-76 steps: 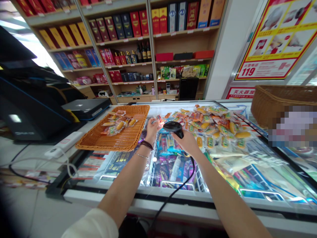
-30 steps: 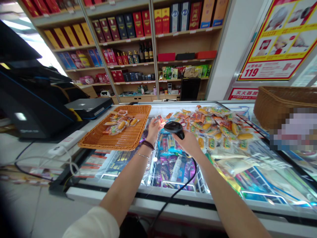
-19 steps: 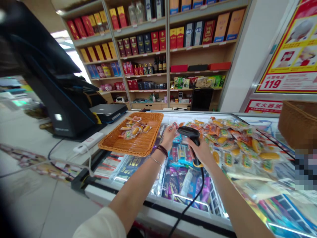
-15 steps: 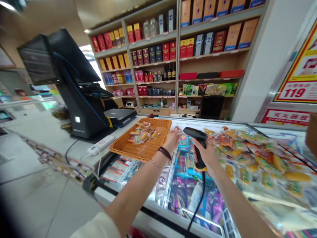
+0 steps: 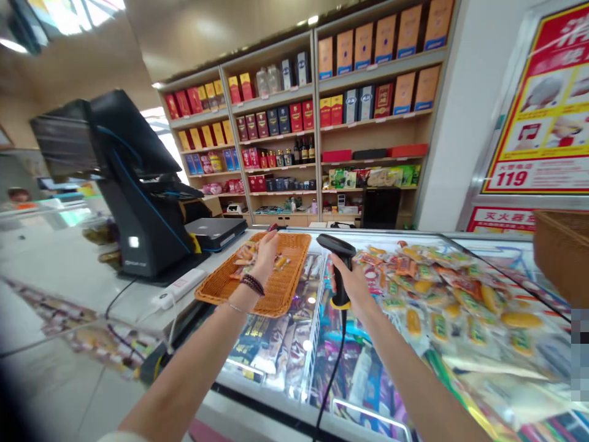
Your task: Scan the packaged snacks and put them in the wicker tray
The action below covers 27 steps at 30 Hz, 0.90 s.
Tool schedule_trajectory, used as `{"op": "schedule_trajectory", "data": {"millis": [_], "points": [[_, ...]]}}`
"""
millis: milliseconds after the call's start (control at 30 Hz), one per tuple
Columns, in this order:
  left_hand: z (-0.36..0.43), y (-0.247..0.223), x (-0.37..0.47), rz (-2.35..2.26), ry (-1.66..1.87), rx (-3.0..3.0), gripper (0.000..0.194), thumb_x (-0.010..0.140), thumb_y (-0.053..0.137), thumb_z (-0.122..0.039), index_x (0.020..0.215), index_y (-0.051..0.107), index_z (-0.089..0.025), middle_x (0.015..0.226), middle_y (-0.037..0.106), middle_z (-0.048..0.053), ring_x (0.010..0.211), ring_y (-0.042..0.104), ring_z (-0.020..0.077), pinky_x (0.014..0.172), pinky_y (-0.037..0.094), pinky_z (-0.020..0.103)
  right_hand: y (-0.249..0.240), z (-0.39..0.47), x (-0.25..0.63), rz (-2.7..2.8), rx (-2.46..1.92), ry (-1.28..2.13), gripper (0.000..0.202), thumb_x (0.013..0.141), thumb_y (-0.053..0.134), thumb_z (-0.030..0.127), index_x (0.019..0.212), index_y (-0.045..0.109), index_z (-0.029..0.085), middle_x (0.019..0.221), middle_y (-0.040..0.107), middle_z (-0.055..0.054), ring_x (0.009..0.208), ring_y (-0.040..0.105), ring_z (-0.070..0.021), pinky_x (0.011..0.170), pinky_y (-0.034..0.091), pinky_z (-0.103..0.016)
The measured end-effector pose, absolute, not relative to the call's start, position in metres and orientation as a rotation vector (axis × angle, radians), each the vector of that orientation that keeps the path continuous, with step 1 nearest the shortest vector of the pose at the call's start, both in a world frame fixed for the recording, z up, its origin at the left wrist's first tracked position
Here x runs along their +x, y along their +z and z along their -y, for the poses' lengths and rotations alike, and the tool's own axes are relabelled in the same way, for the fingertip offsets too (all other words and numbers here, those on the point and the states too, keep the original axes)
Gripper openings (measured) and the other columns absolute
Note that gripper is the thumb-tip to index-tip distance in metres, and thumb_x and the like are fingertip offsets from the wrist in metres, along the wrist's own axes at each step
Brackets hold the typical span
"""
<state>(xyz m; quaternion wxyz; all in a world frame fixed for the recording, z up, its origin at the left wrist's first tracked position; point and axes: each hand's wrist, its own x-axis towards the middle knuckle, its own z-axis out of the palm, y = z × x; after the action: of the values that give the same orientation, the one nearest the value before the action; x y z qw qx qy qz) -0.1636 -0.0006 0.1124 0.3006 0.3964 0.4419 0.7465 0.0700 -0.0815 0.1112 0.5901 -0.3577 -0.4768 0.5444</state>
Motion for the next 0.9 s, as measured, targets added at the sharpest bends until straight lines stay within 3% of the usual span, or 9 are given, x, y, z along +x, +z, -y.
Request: {"op": "schedule_trajectory", "data": {"millis": [200,333,567,767,900], "points": [[-0.027,0.096,-0.029,-1.221,1.575,1.611,0.016,0.083,0.066,-0.014,0.097,0.073,-0.017,0.117,0.073,0.014,0.106,0.067,0.0238,0.103,0.050,0.040,0.098,0.085,0.159,0.899,-0.830,1.031,0.050,0.062,0.089,0.059,0.081,0.060,0.023,0.060,0.056,0.007,0.041,0.047,-0.0093,0.036,0.038,-0.023],[-0.050,0.081,0.040,-1.321,1.448,1.662,0.008,0.079,0.071,-0.012,0.083,0.070,-0.019,0.105,0.073,0.014,0.110,0.067,0.0282,0.110,0.046,0.043,0.082,0.092,0.193,0.760,-0.926,0.924,0.050,0.063,0.088,0.058,0.078,0.056,0.024,0.061,0.056,0.007,0.041,0.048,-0.0100,0.037,0.039,-0.025],[-0.072,0.059,0.069,-1.224,1.273,1.914,0.031,0.062,0.079,-0.001,0.071,0.062,-0.025,0.086,0.066,0.007,0.118,0.061,0.0312,0.120,0.033,0.048,0.077,0.097,0.196,0.841,-1.022,0.852,0.046,0.073,0.077,0.065,0.081,0.053,0.026,0.063,0.056,0.004,0.043,0.050,-0.0138,0.041,0.043,-0.031],[-0.071,0.058,0.038,-1.429,1.313,1.743,0.052,0.056,0.094,-0.018,0.055,0.041,-0.023,0.064,0.056,0.005,0.122,0.059,0.0359,0.114,0.037,0.046,0.078,0.097,0.190,0.825,-1.040,0.907,0.047,0.068,0.080,0.065,0.082,0.055,0.027,0.060,0.056,0.003,0.043,0.049,-0.0150,0.039,0.040,-0.031],[-0.063,0.056,0.012,-1.446,1.391,1.391,0.040,0.070,0.089,-0.033,0.066,0.051,-0.023,0.074,0.064,0.006,0.105,0.068,0.0287,0.091,0.050,0.032,0.074,0.099,0.181,0.902,-1.070,0.943,0.048,0.072,0.074,0.070,0.079,0.054,0.027,0.055,0.055,0.003,0.042,0.048,-0.0150,0.040,0.040,-0.030]]}}
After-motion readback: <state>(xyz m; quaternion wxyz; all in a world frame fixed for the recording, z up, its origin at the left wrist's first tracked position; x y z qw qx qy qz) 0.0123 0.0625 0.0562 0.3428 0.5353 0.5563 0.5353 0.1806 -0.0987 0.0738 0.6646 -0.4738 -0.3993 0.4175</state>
